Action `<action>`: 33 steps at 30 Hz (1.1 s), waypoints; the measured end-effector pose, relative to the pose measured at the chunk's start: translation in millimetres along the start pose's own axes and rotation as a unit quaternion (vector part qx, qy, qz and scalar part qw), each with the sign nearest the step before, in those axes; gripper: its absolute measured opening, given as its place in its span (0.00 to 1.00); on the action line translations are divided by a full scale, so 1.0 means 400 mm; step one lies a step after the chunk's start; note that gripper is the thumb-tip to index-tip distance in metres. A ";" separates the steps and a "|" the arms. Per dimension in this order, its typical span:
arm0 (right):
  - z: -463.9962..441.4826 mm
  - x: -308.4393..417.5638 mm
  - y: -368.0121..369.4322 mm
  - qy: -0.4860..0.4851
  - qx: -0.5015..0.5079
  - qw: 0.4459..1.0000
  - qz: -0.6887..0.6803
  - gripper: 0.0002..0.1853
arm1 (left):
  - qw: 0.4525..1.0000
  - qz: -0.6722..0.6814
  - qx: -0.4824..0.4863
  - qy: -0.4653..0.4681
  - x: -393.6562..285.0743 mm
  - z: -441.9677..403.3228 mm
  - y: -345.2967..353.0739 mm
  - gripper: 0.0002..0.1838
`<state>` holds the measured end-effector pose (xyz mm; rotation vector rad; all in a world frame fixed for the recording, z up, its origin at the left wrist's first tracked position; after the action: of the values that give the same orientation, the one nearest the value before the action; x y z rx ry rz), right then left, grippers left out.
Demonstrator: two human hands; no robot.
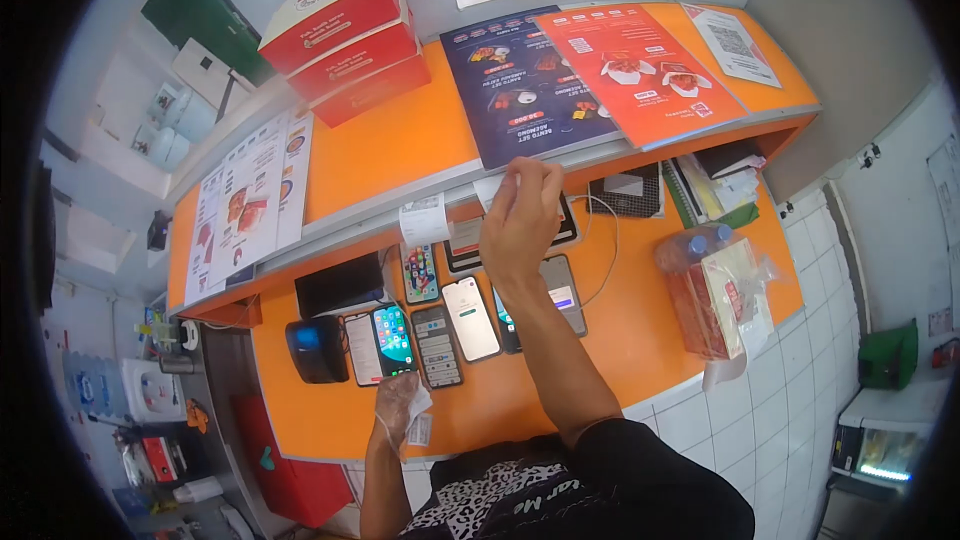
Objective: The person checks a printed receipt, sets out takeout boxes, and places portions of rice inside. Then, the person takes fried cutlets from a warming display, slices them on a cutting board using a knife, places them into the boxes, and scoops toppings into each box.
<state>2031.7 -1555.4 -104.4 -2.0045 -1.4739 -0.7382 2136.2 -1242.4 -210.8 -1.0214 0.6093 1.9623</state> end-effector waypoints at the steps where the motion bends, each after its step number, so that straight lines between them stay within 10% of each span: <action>1: 0.006 0.006 0.004 -0.009 -0.009 1.000 0.026 0.03 | 1.000 -0.001 0.009 0.001 0.020 -0.003 -0.016 0.21; 19: 0.077 0.099 -0.031 -0.245 0.095 0.896 0.357 0.20 | 0.991 0.058 0.114 -0.038 0.095 -0.034 -0.286 0.16; 27: 0.123 0.139 -0.030 -0.223 0.178 0.909 0.302 0.31 | 0.989 0.008 0.145 -0.010 0.032 -0.027 -0.233 0.19; 33: 0.290 0.222 -0.288 0.072 0.274 0.954 0.101 0.28 | 0.967 -0.089 0.219 0.098 0.005 -0.021 -0.027 0.20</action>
<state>1956.3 -1385.7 -112.0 -1.6024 -1.2000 -0.3277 2148.2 -1241.7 -217.6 -0.9554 0.9754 1.4902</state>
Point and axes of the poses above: each hand's wrist, its own z-axis away from the middle knuckle, its own y-axis out of the palm, x = y × z, the point moved 1 cm from there along -z, towards the middle knuckle, and after that the axes turned 5 degrees about -y, right-handed, at the moved point
